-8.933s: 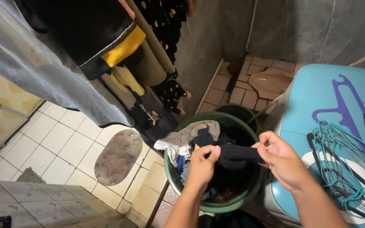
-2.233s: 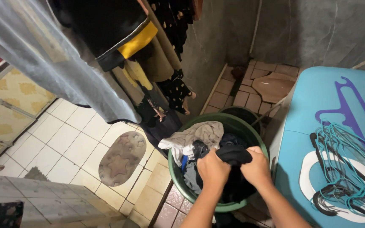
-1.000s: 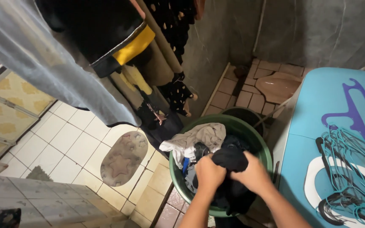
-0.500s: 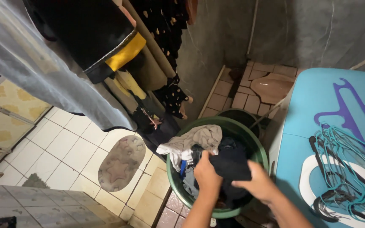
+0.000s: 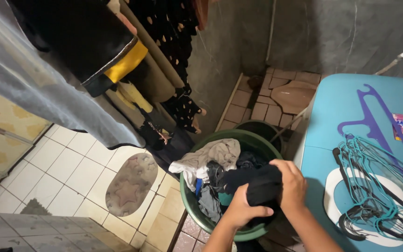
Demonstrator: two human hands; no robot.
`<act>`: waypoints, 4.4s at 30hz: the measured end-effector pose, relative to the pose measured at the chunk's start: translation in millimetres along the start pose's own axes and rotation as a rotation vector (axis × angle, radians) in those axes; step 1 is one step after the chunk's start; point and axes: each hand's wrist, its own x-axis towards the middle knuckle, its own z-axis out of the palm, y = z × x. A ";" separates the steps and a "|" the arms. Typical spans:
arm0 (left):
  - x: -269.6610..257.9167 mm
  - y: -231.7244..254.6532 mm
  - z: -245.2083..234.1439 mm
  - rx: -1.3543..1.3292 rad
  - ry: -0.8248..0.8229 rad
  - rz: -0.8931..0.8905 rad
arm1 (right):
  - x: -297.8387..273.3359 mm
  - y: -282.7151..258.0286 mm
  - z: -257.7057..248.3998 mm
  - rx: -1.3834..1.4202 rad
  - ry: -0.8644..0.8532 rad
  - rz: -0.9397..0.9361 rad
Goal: Hanging clothes from a bucket onto plastic hangers.
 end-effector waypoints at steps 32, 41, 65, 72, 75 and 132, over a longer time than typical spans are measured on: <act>10.8 -13.6 -31.7 0.565 0.083 -0.103 | -35.0 30.3 24.3 0.123 -0.121 0.190; 1.8 -20.5 -7.2 0.418 0.407 0.225 | -15.3 17.7 24.3 0.097 -0.048 -0.105; 5.4 15.1 -39.5 0.587 0.300 -0.187 | -11.8 20.9 16.7 0.303 -0.628 0.322; 11.6 -24.7 -33.0 0.893 0.905 0.359 | -54.8 48.7 37.4 0.827 -0.649 0.336; 13.7 1.7 -31.6 0.807 0.737 0.302 | -74.4 94.7 41.1 1.110 -0.649 0.893; 61.1 -54.4 -41.8 0.001 0.357 -0.150 | 53.3 132.2 70.4 2.240 -0.390 0.896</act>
